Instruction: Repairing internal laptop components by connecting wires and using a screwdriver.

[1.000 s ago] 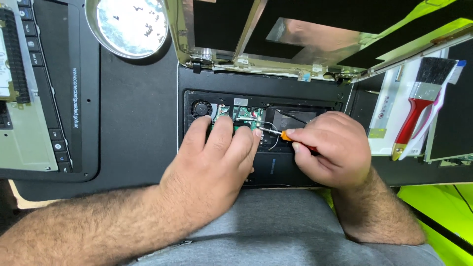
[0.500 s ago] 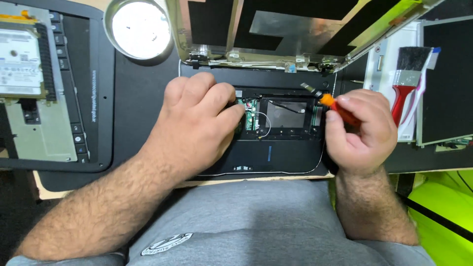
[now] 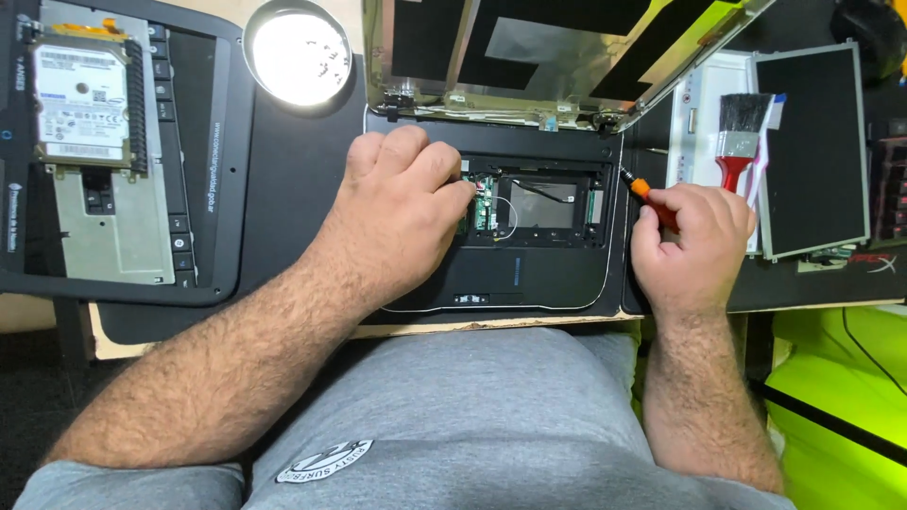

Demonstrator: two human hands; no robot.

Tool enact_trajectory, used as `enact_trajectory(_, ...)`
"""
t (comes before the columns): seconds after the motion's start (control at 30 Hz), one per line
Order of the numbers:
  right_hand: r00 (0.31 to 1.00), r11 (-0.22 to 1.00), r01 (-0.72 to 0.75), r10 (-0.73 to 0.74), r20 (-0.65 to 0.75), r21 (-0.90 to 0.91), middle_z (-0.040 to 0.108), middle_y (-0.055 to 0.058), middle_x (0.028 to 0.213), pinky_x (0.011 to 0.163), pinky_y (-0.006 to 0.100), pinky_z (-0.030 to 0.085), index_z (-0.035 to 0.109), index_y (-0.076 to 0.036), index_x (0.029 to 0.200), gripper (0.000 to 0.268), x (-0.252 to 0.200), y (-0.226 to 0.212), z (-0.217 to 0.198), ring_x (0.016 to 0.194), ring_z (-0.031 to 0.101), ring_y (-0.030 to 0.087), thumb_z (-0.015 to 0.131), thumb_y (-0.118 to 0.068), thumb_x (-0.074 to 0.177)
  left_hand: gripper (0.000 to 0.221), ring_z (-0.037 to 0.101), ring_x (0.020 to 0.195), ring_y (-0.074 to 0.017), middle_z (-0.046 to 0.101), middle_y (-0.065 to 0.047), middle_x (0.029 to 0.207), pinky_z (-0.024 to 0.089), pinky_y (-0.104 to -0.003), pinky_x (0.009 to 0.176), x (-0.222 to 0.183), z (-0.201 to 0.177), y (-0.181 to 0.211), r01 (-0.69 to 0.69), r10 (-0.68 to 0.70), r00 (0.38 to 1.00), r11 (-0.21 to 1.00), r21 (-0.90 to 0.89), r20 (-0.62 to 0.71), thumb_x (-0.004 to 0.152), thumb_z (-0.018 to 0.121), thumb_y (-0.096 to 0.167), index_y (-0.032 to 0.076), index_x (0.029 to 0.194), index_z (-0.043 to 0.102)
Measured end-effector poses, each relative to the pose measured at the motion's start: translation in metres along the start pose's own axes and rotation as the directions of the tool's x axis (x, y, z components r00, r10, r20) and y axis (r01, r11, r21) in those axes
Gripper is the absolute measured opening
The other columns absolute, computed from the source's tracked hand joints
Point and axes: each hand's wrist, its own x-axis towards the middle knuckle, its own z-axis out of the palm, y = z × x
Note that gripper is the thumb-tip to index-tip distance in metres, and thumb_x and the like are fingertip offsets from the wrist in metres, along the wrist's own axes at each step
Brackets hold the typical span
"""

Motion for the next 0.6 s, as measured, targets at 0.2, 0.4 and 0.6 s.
enact_trajectory(0.2, 0.973, 0.907, 0.228, -0.205, -0.103, 0.355, 0.074, 0.014, 0.095, 0.106, 0.05, 0.043, 0.079, -0.001, 0.096, 0.01, 0.025, -0.043, -0.014, 0.098, 0.066, 0.03, 0.076, -0.008, 0.09, 0.018, 0.049, 0.094, -0.0253, 0.054, 0.001, 0.094, 0.036, -0.04, 0.079, -0.002, 0.004, 0.001, -0.008, 0.008, 1.0, 1.0, -0.001, -0.007, 0.069, 0.069, 0.002, 0.017, 0.079, 0.066)
enact_trajectory(0.4, 0.867, 0.846, 0.439, -0.487, 0.105, 0.303, 0.067, -0.002, 0.098, 0.082, 0.048, 0.035, 0.078, -0.018, 0.107, 0.014, 0.072, -0.113, -0.016, 0.092, 0.056, 0.027, 0.07, -0.027, 0.1, 0.011, 0.051, 0.084, -0.0275, 0.053, -0.001, 0.084, 0.037, -0.042, 0.072, 0.004, 0.008, 0.002, 0.016, -0.013, 0.998, 0.999, 0.039, -0.068, 0.082, 0.066, 0.012, 0.017, 0.074, 0.061)
enact_trajectory(0.6, 0.863, 0.843, 0.492, -0.505, 0.007, 0.217, 0.067, -0.005, 0.082, 0.091, 0.042, 0.045, 0.074, -0.019, 0.089, 0.004, 0.073, -0.105, 0.01, 0.094, 0.065, 0.021, 0.075, -0.019, 0.093, 0.017, 0.053, 0.082, -0.0203, 0.05, -0.003, 0.079, 0.039, -0.037, 0.074, 0.0, 0.01, -0.001, 0.068, -0.068, 0.997, 0.998, 0.015, 0.043, 0.095, 0.065, 0.01, 0.013, 0.078, 0.067)
